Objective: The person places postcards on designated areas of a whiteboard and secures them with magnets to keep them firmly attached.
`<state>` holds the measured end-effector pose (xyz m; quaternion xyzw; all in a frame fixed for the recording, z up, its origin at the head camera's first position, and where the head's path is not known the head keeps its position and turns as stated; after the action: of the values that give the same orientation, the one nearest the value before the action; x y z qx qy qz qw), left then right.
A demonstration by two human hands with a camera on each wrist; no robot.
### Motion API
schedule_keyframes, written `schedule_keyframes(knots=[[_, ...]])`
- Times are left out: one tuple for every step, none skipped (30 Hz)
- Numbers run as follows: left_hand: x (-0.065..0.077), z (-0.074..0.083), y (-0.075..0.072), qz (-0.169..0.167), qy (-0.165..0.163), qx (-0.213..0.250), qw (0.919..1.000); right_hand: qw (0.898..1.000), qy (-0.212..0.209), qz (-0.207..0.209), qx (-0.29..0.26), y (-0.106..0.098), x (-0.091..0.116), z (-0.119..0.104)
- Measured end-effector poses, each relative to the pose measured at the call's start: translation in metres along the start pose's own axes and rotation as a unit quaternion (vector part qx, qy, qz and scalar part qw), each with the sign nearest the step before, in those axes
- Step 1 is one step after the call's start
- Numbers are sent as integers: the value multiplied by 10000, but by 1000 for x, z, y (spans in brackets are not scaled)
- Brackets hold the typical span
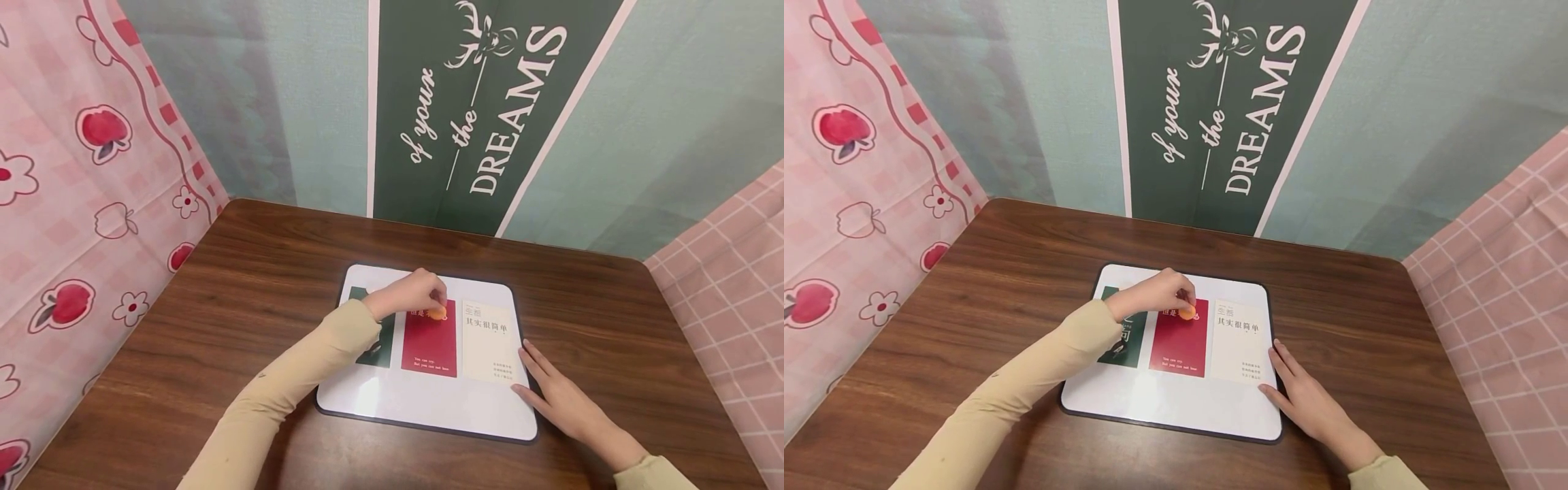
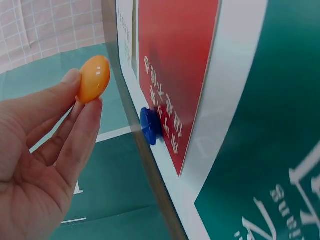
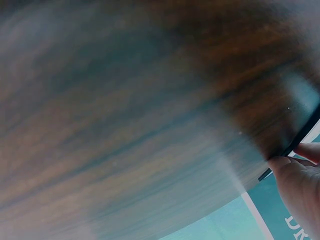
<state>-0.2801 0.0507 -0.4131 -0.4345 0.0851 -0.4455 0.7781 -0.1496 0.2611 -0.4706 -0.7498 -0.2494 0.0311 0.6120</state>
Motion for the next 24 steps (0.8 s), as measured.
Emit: schedule_keyframes(knots=[[-1,-1,0,31,-36,80,10000,10000,-3,6,8,0,0,0],[-3,-2,0,71,-80,163,9998,10000,-11,18,13,0,0,0],[-4,-2,0,113,-109,231,9996,10000,-15,33,21,0,0,0],[-5,-2,-1,155,-129,293,9994,10000,-17,41,23,0,0,0],[-7,-2,-1,193,-138,343,9991,10000,-18,44,24,0,0,0],[-8,-1,-1,225,-147,356,9990,10000,-20,45,22,0,0,0],[-9,-1,-1,259,-146,352,9989,10000,-19,42,21,0,0,0],[-11,0,-1,281,-161,364,9988,10000,-20,43,21,0,0,0],[-12,0,0,300,-169,378,9987,10000,-18,39,20,1,0,0],[-13,1,0,314,-175,410,9985,10000,-24,32,6,0,0,0],[-14,1,0,339,-190,441,9983,10000,-30,31,-5,0,0,0],[-15,2,-1,367,-197,463,9981,10000,-34,34,-12,0,0,0],[-16,2,-1,393,-211,525,9976,10000,-38,32,-17,0,0,0],[-17,2,-1,418,-222,575,9972,10000,-44,36,-28,0,0,0],[-18,3,-1,448,-222,613,9969,10000,-48,39,-40,0,0,0],[-20,4,-2,479,-221,659,9964,10000,-51,38,-48,1,0,0],[-20,4,-2,507,-233,720,9958,10000,-48,41,-46,1,0,0],[-22,5,-2,529,-235,784,9952,10000,-48,42,-45,1,0,0],[-23,5,-2,549,-248,864,9944,10000,-45,38,-52,1,1,0],[-24,5,-2,576,-238,918,9938,10000,-45,36,-51,1,1,0],[-25,6,-2,605,-237,999,9929,10000,-44,33,-57,1,1,0],[-26,5,-1,638,-241,1091,9917,10000,-41,26,-58,1,1,0],[-26,6,-1,673,-241,1172,9905,10000,-36,24,-62,1,0,1],[-27,6,0,718,-238,1240,9894,10000,-35,23,-70,1,1,1]])
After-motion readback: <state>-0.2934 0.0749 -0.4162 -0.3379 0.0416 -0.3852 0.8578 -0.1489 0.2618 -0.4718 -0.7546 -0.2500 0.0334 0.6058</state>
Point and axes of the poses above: each hand's wrist, its own x-axis away from the middle knuckle, its own y-axis out of the palm, z = x × y, the point moved 8 cm from there along -x, towards the middle knuckle, and after that the axes turned 15 degrees about -z, right-handed, at the moved point
